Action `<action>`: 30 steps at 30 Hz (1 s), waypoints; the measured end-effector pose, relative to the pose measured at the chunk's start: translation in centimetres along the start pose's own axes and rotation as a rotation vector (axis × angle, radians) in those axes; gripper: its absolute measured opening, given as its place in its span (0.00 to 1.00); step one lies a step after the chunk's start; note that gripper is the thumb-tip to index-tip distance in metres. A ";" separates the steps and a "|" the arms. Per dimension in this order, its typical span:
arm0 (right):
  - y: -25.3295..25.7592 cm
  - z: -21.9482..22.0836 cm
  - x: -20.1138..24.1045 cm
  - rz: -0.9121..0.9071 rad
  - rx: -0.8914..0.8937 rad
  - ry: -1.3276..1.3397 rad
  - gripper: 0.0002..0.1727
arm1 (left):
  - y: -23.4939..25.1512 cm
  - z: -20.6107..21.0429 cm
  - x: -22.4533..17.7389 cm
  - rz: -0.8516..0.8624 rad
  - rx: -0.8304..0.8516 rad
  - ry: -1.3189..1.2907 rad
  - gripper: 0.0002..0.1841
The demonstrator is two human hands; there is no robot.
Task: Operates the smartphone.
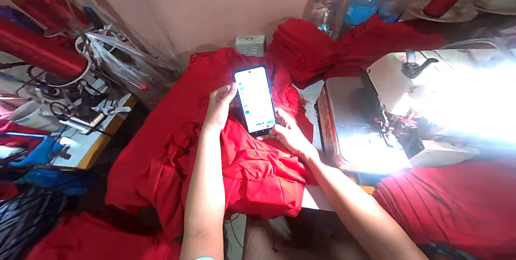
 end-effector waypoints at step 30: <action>0.0 -0.4 -0.8 0.008 0.011 -0.009 0.28 | 0.0 0.3 -0.4 0.043 -0.001 0.000 0.20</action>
Point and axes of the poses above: each hand's wrist, its own y-axis towards the middle knuckle, its own z-axis out of the palm, x = y × z, the point moved 9 cm from there along y, towards the middle knuckle
